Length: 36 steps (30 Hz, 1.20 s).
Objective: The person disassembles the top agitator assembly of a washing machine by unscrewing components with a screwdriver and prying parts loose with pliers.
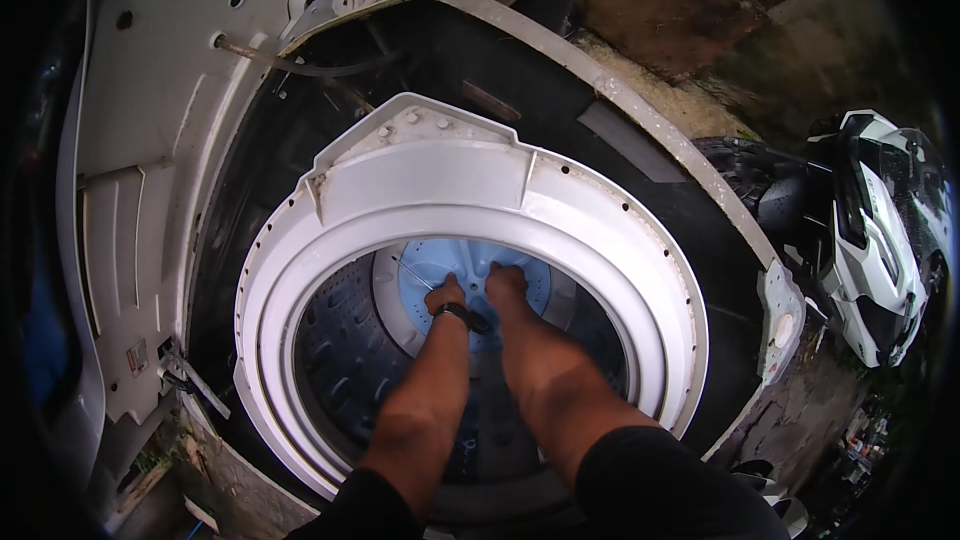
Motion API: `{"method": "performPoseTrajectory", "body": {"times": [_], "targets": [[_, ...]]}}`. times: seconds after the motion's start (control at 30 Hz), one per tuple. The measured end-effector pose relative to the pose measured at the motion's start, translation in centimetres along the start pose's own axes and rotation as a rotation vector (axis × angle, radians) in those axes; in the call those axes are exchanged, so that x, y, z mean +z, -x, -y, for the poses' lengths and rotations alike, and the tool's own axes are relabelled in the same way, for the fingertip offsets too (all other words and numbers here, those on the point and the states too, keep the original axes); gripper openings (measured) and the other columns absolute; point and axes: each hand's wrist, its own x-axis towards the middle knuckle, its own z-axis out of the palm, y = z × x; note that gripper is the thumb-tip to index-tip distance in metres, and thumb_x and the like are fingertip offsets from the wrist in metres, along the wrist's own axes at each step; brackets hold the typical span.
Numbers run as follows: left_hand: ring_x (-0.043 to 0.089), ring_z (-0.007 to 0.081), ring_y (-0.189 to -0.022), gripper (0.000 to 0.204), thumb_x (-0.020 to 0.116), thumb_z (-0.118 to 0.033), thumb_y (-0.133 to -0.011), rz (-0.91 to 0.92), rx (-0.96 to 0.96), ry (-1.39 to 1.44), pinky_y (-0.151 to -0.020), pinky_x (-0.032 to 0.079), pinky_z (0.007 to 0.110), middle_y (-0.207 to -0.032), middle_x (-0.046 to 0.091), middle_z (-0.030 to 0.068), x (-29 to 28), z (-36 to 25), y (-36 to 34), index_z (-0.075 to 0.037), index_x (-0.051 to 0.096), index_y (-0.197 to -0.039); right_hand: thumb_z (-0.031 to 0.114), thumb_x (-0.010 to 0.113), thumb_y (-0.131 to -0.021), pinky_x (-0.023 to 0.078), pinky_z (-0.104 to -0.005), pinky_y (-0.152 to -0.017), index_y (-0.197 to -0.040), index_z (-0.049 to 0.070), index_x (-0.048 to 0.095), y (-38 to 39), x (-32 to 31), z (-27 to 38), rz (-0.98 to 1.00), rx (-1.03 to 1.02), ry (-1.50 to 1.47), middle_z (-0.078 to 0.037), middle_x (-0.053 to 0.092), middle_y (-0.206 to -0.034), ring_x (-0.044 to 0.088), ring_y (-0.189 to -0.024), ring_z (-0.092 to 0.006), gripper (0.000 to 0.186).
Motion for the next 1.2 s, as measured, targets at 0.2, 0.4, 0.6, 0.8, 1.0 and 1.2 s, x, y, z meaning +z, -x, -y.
{"method": "performPoseTrajectory", "body": {"times": [0.2,0.4,0.6,0.8,1.0,1.2], "targets": [[0.075,0.0392,-0.101,0.055,0.083,-0.034,-0.082,0.053,-0.117,0.150,-0.093,0.059,0.044,-0.117,0.074,0.0258,-0.5,-1.9,2.6,0.011,0.072,-0.111,0.034,0.074,-0.097,0.058,-0.0403,-0.052,-0.103,-0.002,0.073,-3.8,0.6,-1.6,-0.227,-0.134,0.113,-0.016,0.073,-0.081,0.072,-0.065,-0.0284,0.036],[0.073,0.0423,-0.107,0.054,0.065,-0.043,-0.088,0.027,-0.043,0.013,-0.094,0.056,0.047,-0.112,0.075,0.0277,-0.5,-0.8,1.5,0.007,0.076,-0.105,0.031,0.075,-0.096,0.058,-0.0420,-0.056,-0.099,-0.003,0.073,0.4,-0.7,-0.1,0.034,0.036,-0.107,-0.018,0.075,-0.088,0.074,-0.070,-0.0274,0.034],[0.073,0.0420,-0.107,0.058,0.065,-0.048,-0.090,0.038,-0.084,0.058,-0.093,0.056,0.047,-0.109,0.075,0.0279,-1.3,-1.1,3.2,0.008,0.077,-0.103,0.037,0.074,-0.095,0.063,-0.0422,-0.080,-0.102,-0.004,0.076,0.8,1.1,0.0,-0.122,-0.075,0.174,-0.024,0.077,-0.099,0.078,-0.085,-0.0350,0.042],[0.073,0.0378,-0.110,0.063,0.088,-0.037,-0.080,0.139,-0.029,0.160,-0.098,0.056,0.044,-0.123,0.073,0.0267,-0.9,-1.1,1.1,0.012,0.071,-0.116,0.032,0.080,-0.086,0.058,-0.0454,-0.058,-0.100,-0.003,0.076,-2.0,1.9,-1.3,-0.175,-0.058,0.125,-0.020,0.076,-0.094,0.075,-0.074,-0.0291,0.038],[0.075,0.0363,-0.094,0.055,0.086,-0.032,-0.079,0.032,-0.139,0.051,-0.084,0.059,0.045,-0.114,0.075,0.0261,-0.5,-1.4,1.3,0.012,0.073,-0.110,0.029,0.078,-0.086,0.058,-0.0430,-0.056,-0.099,-0.002,0.076,-0.9,1.5,-0.9,-0.066,0.027,-0.151,-0.018,0.076,-0.092,0.073,-0.068,-0.0295,0.034],[0.061,0.0269,-0.058,0.037,0.084,-0.025,-0.081,0.085,-0.066,0.314,-0.057,0.051,0.043,-0.079,0.071,0.0175,1.2,0.7,-1.0,0.009,0.072,-0.090,0.027,0.077,-0.083,0.060,-0.0419,-0.058,-0.097,-0.001,0.076,-2.1,2.0,-1.7,-0.117,-0.085,0.097,-0.020,0.076,-0.093,0.074,-0.070,-0.0325,0.031]]}}
